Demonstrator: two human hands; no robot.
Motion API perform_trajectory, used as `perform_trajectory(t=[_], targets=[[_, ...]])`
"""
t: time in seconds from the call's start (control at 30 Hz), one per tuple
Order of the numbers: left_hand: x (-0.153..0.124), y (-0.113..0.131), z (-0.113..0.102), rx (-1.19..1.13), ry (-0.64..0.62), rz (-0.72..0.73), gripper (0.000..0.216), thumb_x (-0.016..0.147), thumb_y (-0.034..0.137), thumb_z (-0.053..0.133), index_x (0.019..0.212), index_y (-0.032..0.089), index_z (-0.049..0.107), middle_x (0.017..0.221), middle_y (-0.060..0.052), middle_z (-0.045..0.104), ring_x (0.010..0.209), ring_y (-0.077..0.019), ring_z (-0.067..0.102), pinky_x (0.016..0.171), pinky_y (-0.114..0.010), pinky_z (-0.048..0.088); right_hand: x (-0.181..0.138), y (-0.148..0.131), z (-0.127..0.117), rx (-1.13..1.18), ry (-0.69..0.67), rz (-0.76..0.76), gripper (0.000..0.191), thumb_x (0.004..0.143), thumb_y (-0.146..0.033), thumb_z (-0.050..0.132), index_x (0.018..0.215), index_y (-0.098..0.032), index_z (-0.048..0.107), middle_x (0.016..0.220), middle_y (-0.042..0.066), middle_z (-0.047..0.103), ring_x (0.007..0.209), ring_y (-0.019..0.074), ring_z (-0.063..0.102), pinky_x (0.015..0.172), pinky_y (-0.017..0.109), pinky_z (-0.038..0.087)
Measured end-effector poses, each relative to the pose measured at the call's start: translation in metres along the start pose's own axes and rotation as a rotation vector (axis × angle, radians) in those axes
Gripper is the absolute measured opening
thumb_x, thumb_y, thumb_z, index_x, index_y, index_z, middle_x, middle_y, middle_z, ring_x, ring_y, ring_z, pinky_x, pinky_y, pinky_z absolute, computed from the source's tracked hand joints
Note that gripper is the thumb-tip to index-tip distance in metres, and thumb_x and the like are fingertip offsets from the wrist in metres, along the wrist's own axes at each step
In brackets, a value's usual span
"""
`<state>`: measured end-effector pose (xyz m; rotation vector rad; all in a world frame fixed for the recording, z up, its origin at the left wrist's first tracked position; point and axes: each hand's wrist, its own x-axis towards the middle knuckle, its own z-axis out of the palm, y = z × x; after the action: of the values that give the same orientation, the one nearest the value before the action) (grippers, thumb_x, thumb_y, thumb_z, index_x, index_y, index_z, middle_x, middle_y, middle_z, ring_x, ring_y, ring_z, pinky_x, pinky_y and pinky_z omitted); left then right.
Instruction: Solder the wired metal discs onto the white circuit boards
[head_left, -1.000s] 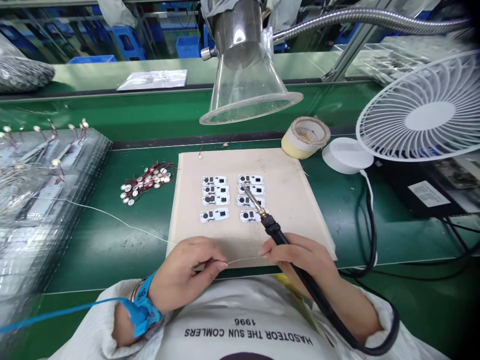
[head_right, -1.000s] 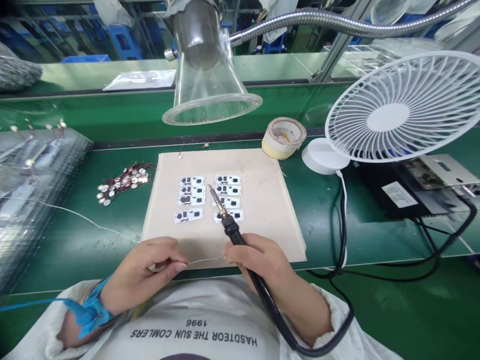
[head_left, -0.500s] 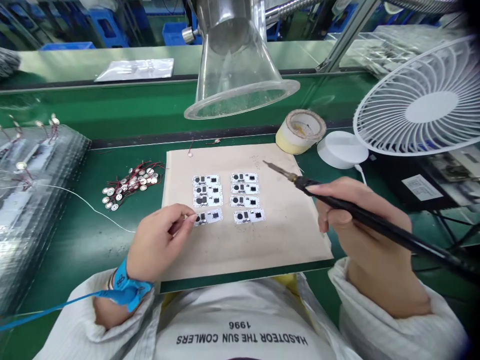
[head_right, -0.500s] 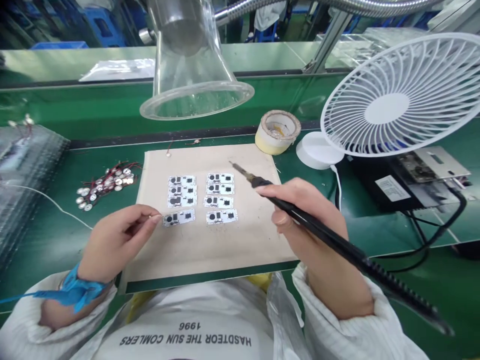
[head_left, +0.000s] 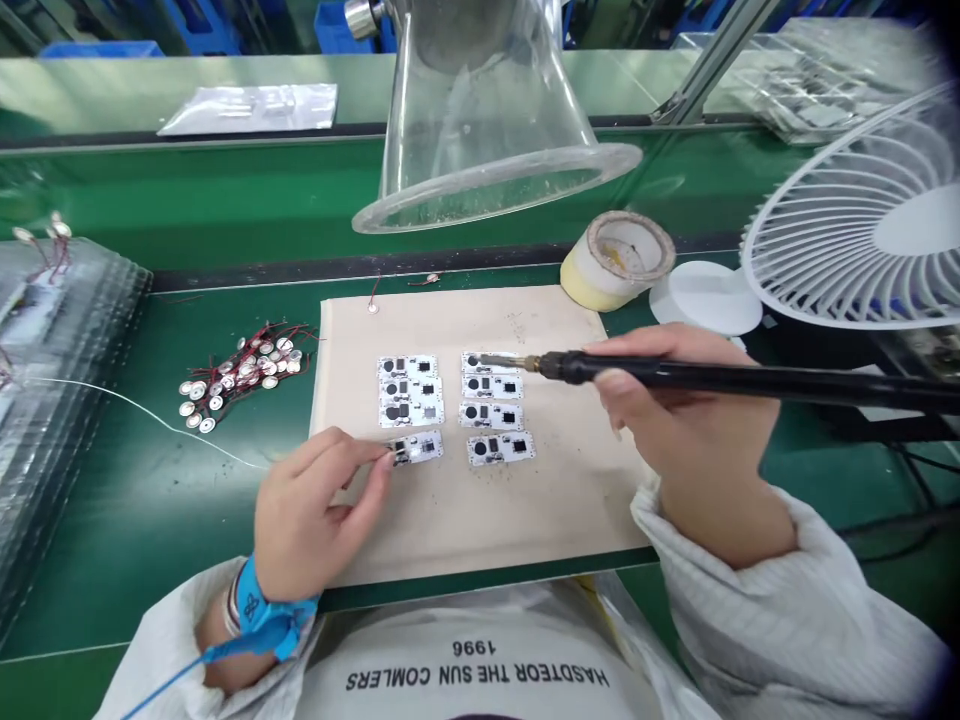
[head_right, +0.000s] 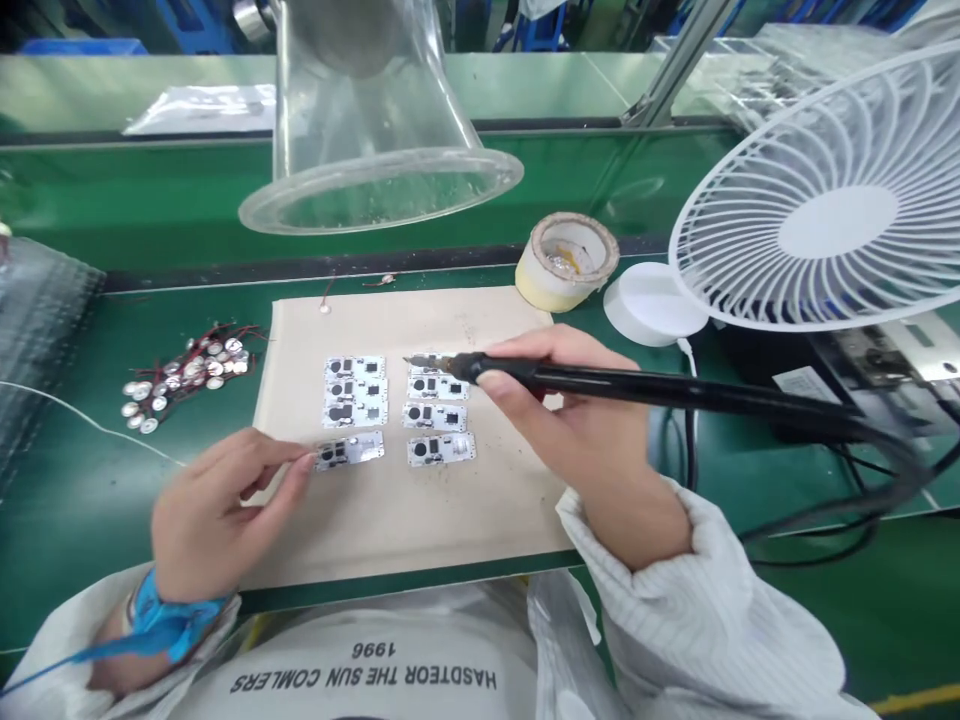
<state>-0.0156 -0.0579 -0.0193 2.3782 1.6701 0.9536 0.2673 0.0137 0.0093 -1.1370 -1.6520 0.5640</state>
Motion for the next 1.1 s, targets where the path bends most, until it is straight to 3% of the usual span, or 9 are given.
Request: perform_trajectory(t=[0.13,0.3,0.43,0.8,1.1], targets=[[-0.010,0.008,-0.004,0.017,-0.027,0.030,0.008,0.088,0.013,0.060,0.082,0.017,0.062,0.063,0.002,0.059,0.055,-0.0108,0.053,0.054,-0.023,0.043,-0.025,0.009,0.005,0.107,0.051,-0.029,0.005,0.083,-0.022,0.071,0.088,-0.024,0.070,0.068,-0.001,0.065,0.049,0.0132,0.056,0.042,0.029,0.042],[-0.015,0.010,-0.002,0.003,-0.010,0.051,0.009,0.086,0.009,0.062,0.082,0.018,0.061,0.060,0.003,0.056,0.051,-0.0091,0.051,0.049,-0.021,0.039,-0.046,0.013,0.008,0.047,-0.009,-0.097,0.012,0.081,-0.019,0.066,0.090,-0.027,0.068,0.070,0.000,0.067,0.053,0.0172,0.061,0.044,0.032,0.049],[-0.017,0.009,0.001,0.017,-0.050,0.038,0.007,0.087,0.013,0.061,0.082,0.018,0.060,0.059,0.003,0.055,0.048,-0.0095,0.047,0.049,-0.023,0.040,-0.046,0.008,0.010,0.085,-0.128,-0.104,0.020,0.076,-0.011,0.065,0.090,-0.025,0.066,0.067,-0.001,0.064,0.053,0.0173,0.062,0.047,0.033,0.052],[-0.014,0.010,0.003,0.031,-0.059,0.093,0.007,0.086,0.015,0.062,0.081,0.020,0.059,0.057,0.003,0.057,0.050,-0.0118,0.054,0.050,-0.024,0.046,-0.041,0.002,0.015,0.050,-0.160,-0.158,0.017,0.074,-0.012,0.062,0.083,-0.026,0.063,0.063,0.000,0.063,0.047,0.0157,0.059,0.040,0.030,0.049],[-0.015,0.009,0.003,0.040,-0.045,0.098,0.008,0.085,0.014,0.063,0.081,0.020,0.060,0.058,0.003,0.057,0.049,-0.0114,0.053,0.049,-0.024,0.046,-0.043,0.001,0.014,0.013,-0.192,-0.115,0.015,0.076,-0.014,0.063,0.081,-0.027,0.062,0.064,0.000,0.065,0.051,0.0169,0.061,0.045,0.031,0.053]])
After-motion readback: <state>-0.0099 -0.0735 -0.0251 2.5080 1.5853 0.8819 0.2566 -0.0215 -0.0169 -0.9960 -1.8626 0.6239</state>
